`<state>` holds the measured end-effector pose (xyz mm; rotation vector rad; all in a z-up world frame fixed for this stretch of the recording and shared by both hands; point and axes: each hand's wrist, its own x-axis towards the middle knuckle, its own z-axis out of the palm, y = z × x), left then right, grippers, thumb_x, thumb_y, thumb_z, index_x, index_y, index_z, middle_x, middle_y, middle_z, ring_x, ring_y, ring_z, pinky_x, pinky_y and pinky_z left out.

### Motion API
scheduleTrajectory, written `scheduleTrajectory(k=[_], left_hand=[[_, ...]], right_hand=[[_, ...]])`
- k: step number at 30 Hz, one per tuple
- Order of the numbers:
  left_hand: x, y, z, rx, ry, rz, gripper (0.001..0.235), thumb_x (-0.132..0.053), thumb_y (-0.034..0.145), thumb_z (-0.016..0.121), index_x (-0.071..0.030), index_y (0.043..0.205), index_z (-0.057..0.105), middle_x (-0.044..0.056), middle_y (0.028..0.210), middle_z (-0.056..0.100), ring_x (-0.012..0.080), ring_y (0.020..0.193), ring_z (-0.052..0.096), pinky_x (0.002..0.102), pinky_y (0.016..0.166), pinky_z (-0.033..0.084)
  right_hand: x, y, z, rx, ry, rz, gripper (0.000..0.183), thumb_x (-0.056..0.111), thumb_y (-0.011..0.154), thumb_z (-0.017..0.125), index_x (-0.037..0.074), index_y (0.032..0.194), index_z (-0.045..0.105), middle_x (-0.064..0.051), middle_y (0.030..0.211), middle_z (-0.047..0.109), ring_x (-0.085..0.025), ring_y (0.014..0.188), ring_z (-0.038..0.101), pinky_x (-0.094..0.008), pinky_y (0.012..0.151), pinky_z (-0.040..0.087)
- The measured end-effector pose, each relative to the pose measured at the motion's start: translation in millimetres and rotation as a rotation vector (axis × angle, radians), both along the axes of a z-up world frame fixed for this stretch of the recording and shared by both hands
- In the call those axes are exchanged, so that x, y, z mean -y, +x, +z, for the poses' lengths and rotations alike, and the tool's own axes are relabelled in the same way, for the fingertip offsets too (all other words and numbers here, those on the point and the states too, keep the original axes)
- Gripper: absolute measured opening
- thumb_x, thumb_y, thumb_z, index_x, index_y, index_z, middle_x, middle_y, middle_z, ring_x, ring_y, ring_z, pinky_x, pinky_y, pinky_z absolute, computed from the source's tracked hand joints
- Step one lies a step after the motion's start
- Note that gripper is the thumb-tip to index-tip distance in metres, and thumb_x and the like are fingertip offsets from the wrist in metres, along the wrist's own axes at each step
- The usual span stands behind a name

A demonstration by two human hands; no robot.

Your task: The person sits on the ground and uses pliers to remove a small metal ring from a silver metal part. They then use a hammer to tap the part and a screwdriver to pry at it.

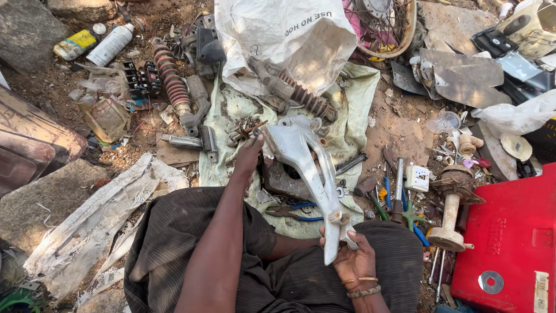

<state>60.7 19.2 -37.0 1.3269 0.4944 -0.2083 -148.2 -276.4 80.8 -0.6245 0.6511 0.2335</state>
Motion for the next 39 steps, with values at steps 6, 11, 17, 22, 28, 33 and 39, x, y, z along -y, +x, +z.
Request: scheduleTrajectory(k=[6,11,17,22,28,33,39], left_hand=[[2,-11,86,0.223,0.112,0.095,0.039,-0.025,0.092,0.073,-0.002,0.123,0.073,0.008,0.095,0.076,0.0131,0.08,0.067,0.03,0.071,0.054],[-22,-55,198,0.456,0.673,0.17,0.032,-0.029,0.093,0.073,-0.001,0.109,0.076,0.011,0.082,0.075,0.0185,0.068,0.068,0.035,0.064,0.055],[-51,-68,220,0.471,1.13,0.185,0.026,-0.027,0.093,0.071,-0.001,0.092,0.077,0.017,0.078,0.073,0.0311,0.068,0.071,0.045,0.067,0.056],[-57,-62,184,0.167,1.027,-0.074,0.031,-0.032,0.101,0.064,-0.004,0.094,0.076,0.012,0.07,0.07,0.0297,0.059,0.069,0.046,0.058,0.055],[-48,-72,155,0.501,1.165,0.171,0.029,-0.026,0.092,0.071,0.001,0.098,0.075,0.017,0.071,0.069,0.0288,0.063,0.067,0.046,0.059,0.053],[-46,-73,153,0.312,0.976,0.042,0.035,-0.036,0.097,0.067,-0.002,0.091,0.071,0.015,0.066,0.07,0.0318,0.061,0.069,0.047,0.062,0.053],[-39,-54,143,0.26,0.881,-0.027,0.042,-0.04,0.098,0.064,-0.002,0.081,0.068,0.014,0.063,0.068,0.0303,0.058,0.07,0.048,0.064,0.054]], right_hand=[[7,-26,0,-0.11,0.043,-0.04,0.067,0.021,0.084,0.065,-0.011,0.14,0.045,-0.035,0.127,0.063,-0.04,0.115,0.068,-0.044,0.09,0.061],[6,-38,-17,-0.097,0.373,0.088,0.06,0.022,0.09,0.066,-0.017,0.134,0.051,-0.03,0.113,0.07,-0.031,0.096,0.074,-0.036,0.076,0.064],[-28,-24,-58,-0.175,0.423,0.205,0.052,0.025,0.092,0.061,-0.017,0.123,0.059,-0.026,0.1,0.073,-0.026,0.084,0.076,-0.031,0.072,0.064],[-45,-17,-73,-0.317,0.065,0.237,0.044,0.028,0.094,0.063,-0.01,0.116,0.062,-0.021,0.097,0.072,-0.028,0.086,0.075,-0.036,0.076,0.064],[-42,-24,-86,-0.344,-0.044,0.289,0.028,0.019,0.098,0.062,-0.005,0.113,0.061,-0.021,0.1,0.072,-0.03,0.091,0.074,-0.039,0.081,0.063],[-37,-24,-89,-0.381,-0.04,0.297,0.028,0.016,0.098,0.061,-0.008,0.113,0.062,-0.023,0.099,0.071,-0.031,0.089,0.073,-0.039,0.08,0.063],[-40,-22,-87,-0.367,0.009,0.323,0.033,0.019,0.097,0.059,-0.007,0.117,0.062,-0.023,0.105,0.072,-0.034,0.096,0.073,-0.043,0.085,0.062]])
